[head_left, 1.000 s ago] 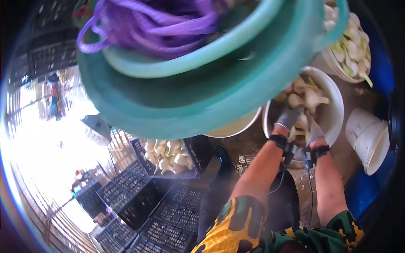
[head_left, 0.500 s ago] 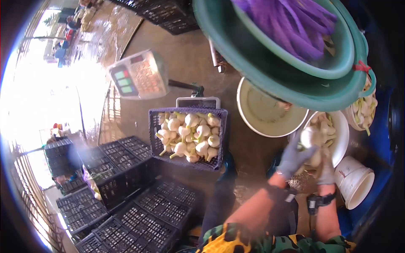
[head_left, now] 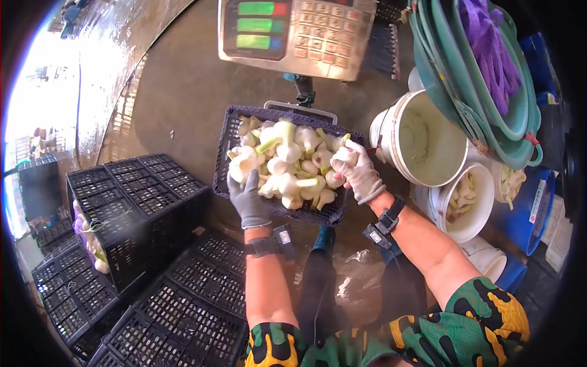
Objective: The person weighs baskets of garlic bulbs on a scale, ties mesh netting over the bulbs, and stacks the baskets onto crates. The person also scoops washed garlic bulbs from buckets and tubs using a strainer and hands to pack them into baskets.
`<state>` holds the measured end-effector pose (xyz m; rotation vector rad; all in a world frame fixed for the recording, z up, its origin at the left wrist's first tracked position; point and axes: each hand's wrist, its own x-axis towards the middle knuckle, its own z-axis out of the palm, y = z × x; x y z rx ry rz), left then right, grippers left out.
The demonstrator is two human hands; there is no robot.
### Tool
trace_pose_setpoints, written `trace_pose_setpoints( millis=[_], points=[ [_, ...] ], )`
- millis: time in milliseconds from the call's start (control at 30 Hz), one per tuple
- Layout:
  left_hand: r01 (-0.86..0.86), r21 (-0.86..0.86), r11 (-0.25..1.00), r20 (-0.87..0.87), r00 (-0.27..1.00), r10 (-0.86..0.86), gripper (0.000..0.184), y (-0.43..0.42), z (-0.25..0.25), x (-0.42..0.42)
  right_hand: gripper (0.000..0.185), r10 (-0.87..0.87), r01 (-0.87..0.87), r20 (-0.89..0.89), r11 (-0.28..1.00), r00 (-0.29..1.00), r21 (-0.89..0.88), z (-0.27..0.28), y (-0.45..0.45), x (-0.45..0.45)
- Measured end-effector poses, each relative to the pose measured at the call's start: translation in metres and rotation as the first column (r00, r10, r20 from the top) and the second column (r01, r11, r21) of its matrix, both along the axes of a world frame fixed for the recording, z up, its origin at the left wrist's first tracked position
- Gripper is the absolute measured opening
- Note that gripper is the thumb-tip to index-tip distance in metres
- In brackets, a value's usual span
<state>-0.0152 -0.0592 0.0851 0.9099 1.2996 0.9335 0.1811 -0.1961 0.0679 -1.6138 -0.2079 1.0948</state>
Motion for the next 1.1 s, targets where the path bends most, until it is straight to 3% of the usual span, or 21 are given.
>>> trace_pose_setpoints(
  millis=[67, 100, 200, 267, 300, 367, 400, 433, 467, 500, 567, 633, 700, 767, 800, 833, 900, 967, 1000, 1033, 1100],
  points=[
    [0.007, 0.009, 1.000, -0.079, 0.997, -0.006, 0.051, 0.008, -0.022, -0.036, 0.067, -0.003, 0.014, -0.164, 0.998, 0.986, 0.065, -0.006, -0.004, -0.007],
    [0.005, -0.031, 0.999, -0.066, 0.998, -0.007, 0.057, 0.009, -0.029, -0.048, 0.067, 0.066, -0.065, 0.037, 0.997, 0.997, -0.032, -0.019, -0.009, -0.010],
    [0.041, 0.018, 0.999, -0.205, 0.978, -0.036, 0.063, 0.004, -0.051, -0.074, 0.068, 0.215, -0.203, 0.172, 0.975, 0.961, -0.089, -0.032, -0.016, -0.016],
    [0.050, 0.028, 0.998, -0.288, 0.957, -0.040, 0.066, 0.006, -0.061, -0.080, 0.068, 0.318, -0.320, 0.401, 0.945, 0.859, -0.064, -0.039, -0.014, -0.019],
    [0.061, 0.044, 0.997, -0.375, 0.926, -0.040, 0.069, 0.009, -0.065, -0.081, 0.068, 0.291, -0.288, 0.295, 0.956, 0.910, -0.054, -0.021, -0.002, -0.023],
    [0.076, 0.089, 0.993, -0.345, 0.938, -0.041, 0.071, 0.021, -0.078, -0.084, 0.067, 0.233, -0.248, 0.119, 0.960, 0.965, 0.131, -0.021, 0.011, -0.029],
    [0.254, 0.168, 0.953, -0.615, 0.782, -0.100, 0.074, 0.026, -0.078, -0.086, 0.069, 0.309, -0.340, 0.293, 0.938, 0.905, 0.060, -0.016, 0.019, -0.029],
    [0.437, 0.177, 0.882, -0.831, 0.546, -0.104, 0.076, 0.026, -0.079, -0.088, 0.069, 0.310, -0.338, 0.290, 0.940, 0.905, 0.053, -0.019, 0.024, -0.031],
    [0.431, 0.274, 0.859, -0.888, 0.456, 0.055, 0.066, 0.021, -0.083, -0.084, 0.069, 0.329, -0.351, 0.340, 0.936, 0.881, 0.003, -0.023, 0.030, -0.035],
    [0.434, 0.264, 0.861, -0.891, 0.451, 0.046, 0.066, 0.010, -0.079, -0.080, 0.070, 0.350, -0.361, 0.388, 0.931, 0.853, -0.045, -0.026, 0.038, -0.039],
    [0.444, -0.052, 0.895, -0.943, 0.272, -0.190, 0.050, -0.017, -0.063, -0.070, 0.072, 0.290, -0.314, 0.302, 0.949, 0.908, 0.033, -0.023, 0.054, -0.048],
    [0.600, -0.426, 0.677, -0.875, -0.084, -0.476, 0.042, -0.052, -0.070, -0.060, 0.069, 0.363, -0.376, 0.361, 0.926, 0.859, -0.036, -0.033, 0.063, -0.051],
    [0.722, -0.400, 0.564, -0.866, -0.096, -0.491, 0.046, -0.071, -0.091, -0.054, 0.064, 0.370, -0.388, 0.394, 0.921, 0.842, -0.035, -0.048, 0.066, -0.051],
    [0.682, -0.397, 0.614, -0.906, -0.185, -0.381, 0.051, -0.081, -0.110, -0.042, 0.063, 0.380, -0.399, 0.387, 0.916, 0.840, -0.033, -0.065, 0.064, -0.049],
    [0.649, -0.384, 0.657, -0.920, -0.209, -0.332, 0.056, -0.088, -0.129, -0.041, 0.062, 0.326, -0.342, 0.295, 0.940, 0.898, 0.003, -0.060, 0.067, -0.051],
    [0.640, -0.353, 0.683, -0.936, -0.250, -0.249, 0.061, -0.099, -0.145, -0.042, 0.064, 0.383, -0.397, 0.485, 0.914, 0.786, -0.079, -0.053, 0.068, -0.050],
    [0.618, -0.321, 0.718, -0.947, -0.205, -0.247, 0.058, -0.105, -0.150, -0.041, 0.070, 0.422, -0.443, 0.461, 0.894, 0.781, -0.069, -0.051, 0.076, -0.056],
    [0.526, -0.465, 0.712, -0.885, -0.258, -0.387, 0.056, -0.103, -0.164, -0.038, 0.076, 0.568, -0.539, 0.462, 0.816, 0.681, -0.210, -0.032, 0.083, -0.057],
    [0.505, -0.528, 0.683, -0.842, -0.207, -0.498, 0.055, -0.091, -0.134, -0.028, 0.079, 0.544, -0.530, 0.566, 0.822, 0.619, -0.209, -0.027, 0.082, -0.057],
    [0.512, -0.495, 0.702, -0.862, -0.186, -0.472, 0.058, -0.088, -0.124, -0.028, 0.076, 0.541, -0.502, 0.610, 0.826, 0.579, -0.256, -0.026, 0.078, -0.057],
    [0.586, -0.362, 0.725, -0.929, -0.167, -0.329, 0.056, -0.090, -0.121, -0.042, 0.073, 0.570, -0.503, 0.492, 0.819, 0.658, -0.276, -0.022, 0.065, -0.050]
  ],
)
